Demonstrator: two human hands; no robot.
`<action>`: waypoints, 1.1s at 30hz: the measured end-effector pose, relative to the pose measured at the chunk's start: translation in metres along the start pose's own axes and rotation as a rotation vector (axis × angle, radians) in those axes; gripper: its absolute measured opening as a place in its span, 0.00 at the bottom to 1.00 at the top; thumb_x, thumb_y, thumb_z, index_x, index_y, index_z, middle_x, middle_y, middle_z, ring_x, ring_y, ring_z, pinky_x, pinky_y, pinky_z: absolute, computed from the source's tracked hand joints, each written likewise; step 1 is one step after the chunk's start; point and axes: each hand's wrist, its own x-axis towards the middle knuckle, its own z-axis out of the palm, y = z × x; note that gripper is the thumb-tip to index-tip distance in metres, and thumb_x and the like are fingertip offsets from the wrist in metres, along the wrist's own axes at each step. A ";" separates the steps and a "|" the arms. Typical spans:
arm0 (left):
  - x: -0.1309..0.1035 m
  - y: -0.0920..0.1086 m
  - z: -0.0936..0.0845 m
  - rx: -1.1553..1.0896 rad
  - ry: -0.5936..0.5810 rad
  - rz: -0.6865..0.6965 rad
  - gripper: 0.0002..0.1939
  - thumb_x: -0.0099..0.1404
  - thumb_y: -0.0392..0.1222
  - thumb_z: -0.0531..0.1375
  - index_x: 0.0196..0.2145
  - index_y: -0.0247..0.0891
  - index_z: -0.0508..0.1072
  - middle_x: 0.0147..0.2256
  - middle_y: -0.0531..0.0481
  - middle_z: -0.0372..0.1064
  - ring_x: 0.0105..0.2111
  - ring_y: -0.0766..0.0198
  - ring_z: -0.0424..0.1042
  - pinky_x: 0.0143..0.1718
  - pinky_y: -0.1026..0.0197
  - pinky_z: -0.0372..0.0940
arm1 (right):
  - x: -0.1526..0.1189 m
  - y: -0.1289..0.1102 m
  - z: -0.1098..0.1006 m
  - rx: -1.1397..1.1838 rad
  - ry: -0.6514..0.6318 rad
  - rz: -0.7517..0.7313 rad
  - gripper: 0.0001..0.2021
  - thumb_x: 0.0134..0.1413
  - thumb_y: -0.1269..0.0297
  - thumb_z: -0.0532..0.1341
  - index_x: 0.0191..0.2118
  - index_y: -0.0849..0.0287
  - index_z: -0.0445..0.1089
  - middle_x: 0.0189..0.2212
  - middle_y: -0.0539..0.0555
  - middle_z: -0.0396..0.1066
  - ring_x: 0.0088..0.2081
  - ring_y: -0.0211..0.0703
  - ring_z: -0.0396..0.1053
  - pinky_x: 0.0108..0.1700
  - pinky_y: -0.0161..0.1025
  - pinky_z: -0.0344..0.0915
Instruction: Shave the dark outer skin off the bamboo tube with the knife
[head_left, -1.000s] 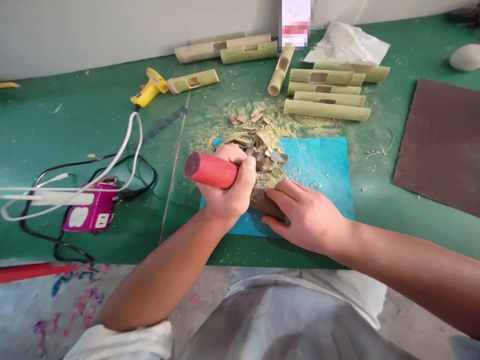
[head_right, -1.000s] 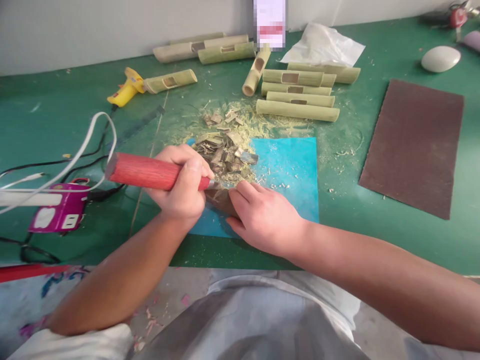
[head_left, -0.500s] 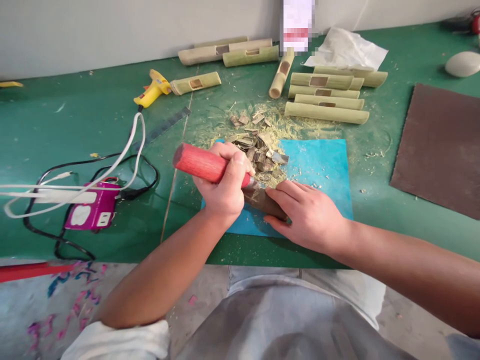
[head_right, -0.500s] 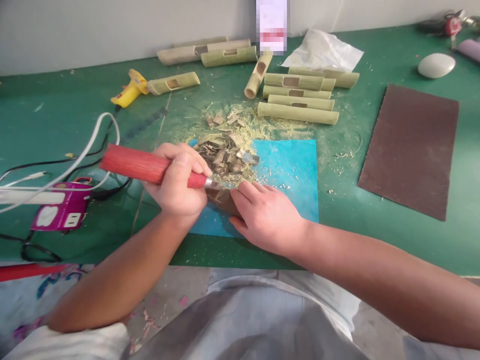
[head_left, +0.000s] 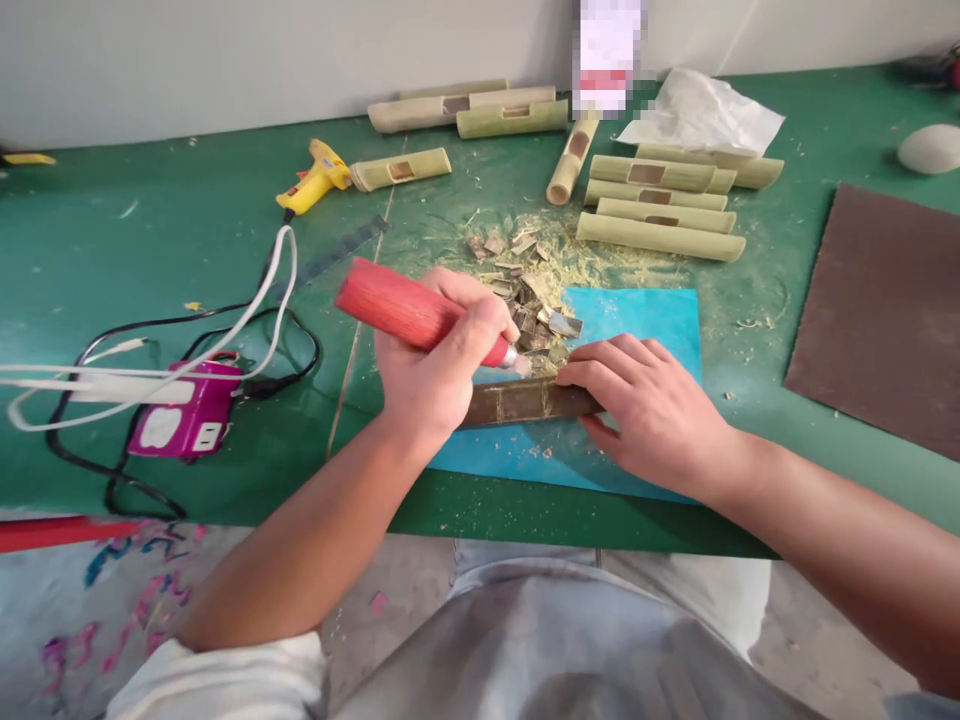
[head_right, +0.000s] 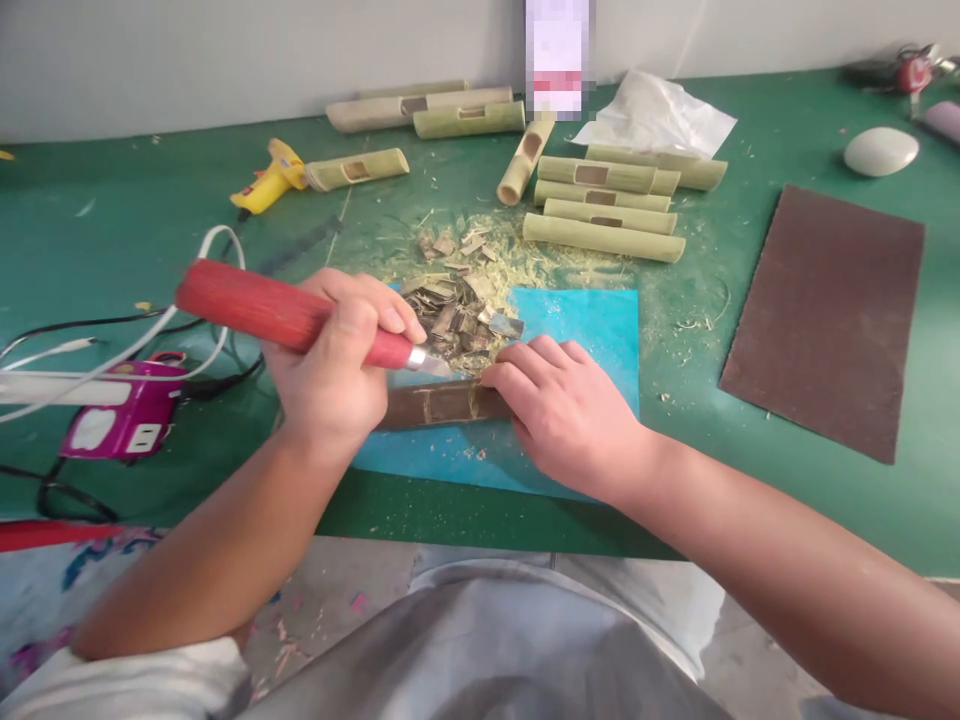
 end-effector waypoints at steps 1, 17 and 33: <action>-0.001 0.002 -0.001 0.022 -0.057 -0.022 0.17 0.67 0.53 0.69 0.27 0.39 0.76 0.24 0.53 0.72 0.24 0.67 0.73 0.27 0.62 0.69 | 0.000 0.002 0.000 0.021 -0.011 0.010 0.14 0.60 0.74 0.58 0.51 0.58 0.69 0.49 0.59 0.76 0.44 0.53 0.67 0.40 0.45 0.58; 0.004 -0.005 -0.020 0.111 -0.446 -0.014 0.11 0.65 0.50 0.70 0.32 0.41 0.79 0.30 0.49 0.79 0.30 0.62 0.78 0.33 0.61 0.73 | 0.001 0.005 0.005 0.364 -0.007 0.089 0.15 0.59 0.64 0.66 0.49 0.58 0.67 0.48 0.60 0.72 0.48 0.54 0.66 0.51 0.51 0.65; 0.001 0.013 -0.018 0.110 -0.636 0.065 0.09 0.65 0.46 0.71 0.34 0.40 0.79 0.33 0.48 0.80 0.35 0.63 0.79 0.41 0.61 0.75 | 0.003 0.003 0.006 0.349 -0.010 0.085 0.14 0.52 0.66 0.67 0.46 0.60 0.72 0.44 0.58 0.77 0.43 0.53 0.69 0.45 0.48 0.64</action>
